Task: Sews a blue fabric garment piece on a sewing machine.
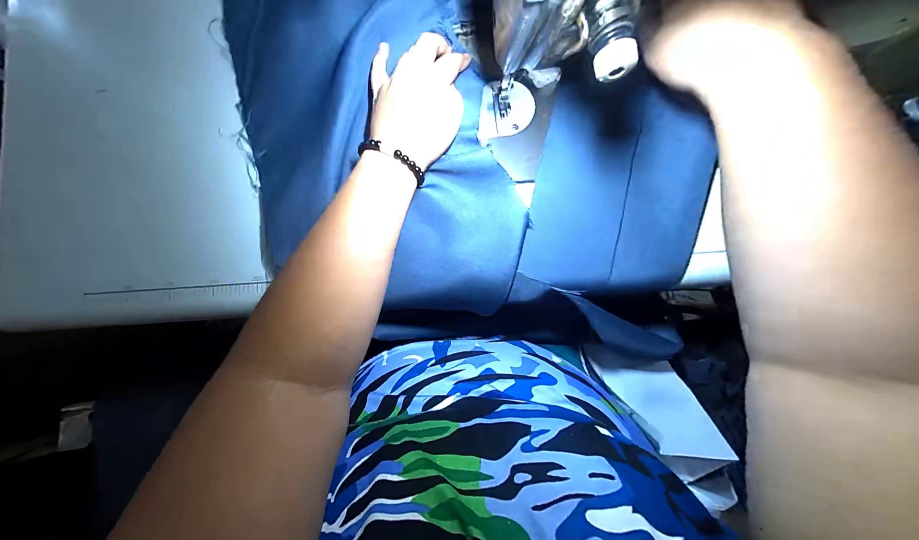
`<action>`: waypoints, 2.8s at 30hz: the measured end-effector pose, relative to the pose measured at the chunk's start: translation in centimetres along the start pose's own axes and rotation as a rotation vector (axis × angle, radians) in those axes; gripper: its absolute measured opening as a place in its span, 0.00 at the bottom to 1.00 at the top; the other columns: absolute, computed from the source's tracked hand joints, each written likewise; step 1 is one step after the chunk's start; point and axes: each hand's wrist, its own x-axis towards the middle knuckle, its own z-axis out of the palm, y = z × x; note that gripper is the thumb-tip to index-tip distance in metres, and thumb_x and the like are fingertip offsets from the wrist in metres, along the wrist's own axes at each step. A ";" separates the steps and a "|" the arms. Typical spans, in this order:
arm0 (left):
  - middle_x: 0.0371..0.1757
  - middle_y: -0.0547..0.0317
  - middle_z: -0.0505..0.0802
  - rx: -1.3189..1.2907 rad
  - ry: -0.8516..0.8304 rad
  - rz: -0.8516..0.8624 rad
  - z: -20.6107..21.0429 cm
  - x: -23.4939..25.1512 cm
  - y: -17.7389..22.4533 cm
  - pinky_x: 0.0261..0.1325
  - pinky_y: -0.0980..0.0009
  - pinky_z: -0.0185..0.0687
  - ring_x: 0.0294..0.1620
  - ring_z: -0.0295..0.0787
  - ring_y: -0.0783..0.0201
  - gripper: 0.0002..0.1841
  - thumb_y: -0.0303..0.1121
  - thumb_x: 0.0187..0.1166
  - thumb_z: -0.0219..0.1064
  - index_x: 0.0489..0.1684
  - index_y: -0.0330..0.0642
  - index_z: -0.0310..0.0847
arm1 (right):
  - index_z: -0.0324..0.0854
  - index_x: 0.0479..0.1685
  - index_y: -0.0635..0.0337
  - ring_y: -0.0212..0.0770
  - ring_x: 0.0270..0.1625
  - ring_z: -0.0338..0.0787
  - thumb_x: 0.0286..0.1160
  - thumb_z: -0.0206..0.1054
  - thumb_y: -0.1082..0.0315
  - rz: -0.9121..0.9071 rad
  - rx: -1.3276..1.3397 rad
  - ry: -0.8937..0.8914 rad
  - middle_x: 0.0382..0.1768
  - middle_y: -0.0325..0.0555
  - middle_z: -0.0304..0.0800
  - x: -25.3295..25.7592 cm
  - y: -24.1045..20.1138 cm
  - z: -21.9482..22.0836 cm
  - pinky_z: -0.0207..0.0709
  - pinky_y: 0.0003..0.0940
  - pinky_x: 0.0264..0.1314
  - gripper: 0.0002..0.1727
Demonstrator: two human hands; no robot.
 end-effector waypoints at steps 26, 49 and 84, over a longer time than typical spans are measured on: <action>0.99 0.60 0.34 0.074 -0.331 -0.475 -3.5 -3.7 -1.3 0.74 0.09 0.22 0.97 0.18 0.34 0.39 0.69 0.87 0.35 0.98 0.70 0.30 | 0.84 0.55 0.74 0.65 0.57 0.89 0.88 0.57 0.66 -0.149 0.339 0.100 0.52 0.71 0.89 -5.1 -1.3 0.4 0.78 0.65 0.60 0.17; 0.93 0.28 0.54 0.169 -0.310 -0.534 -6.2 -8.6 -3.3 0.71 0.14 0.52 0.88 0.48 0.16 0.38 0.65 0.88 0.43 0.98 0.70 0.37 | 0.79 0.49 0.73 0.41 0.32 0.94 0.88 0.50 0.70 -0.026 0.690 -0.240 0.31 0.55 0.92 -14.5 -1.7 -0.1 0.88 0.40 0.41 0.15; 0.94 0.58 0.63 0.032 -0.296 0.279 -4.3 -11.8 -1.4 0.81 0.16 0.28 0.96 0.45 0.41 0.36 0.69 0.82 0.44 0.92 0.75 0.59 | 0.78 0.76 0.58 0.70 0.87 0.62 0.85 0.57 0.51 -0.267 0.340 0.310 0.80 0.67 0.72 -13.6 -2.3 5.8 0.55 0.69 0.87 0.28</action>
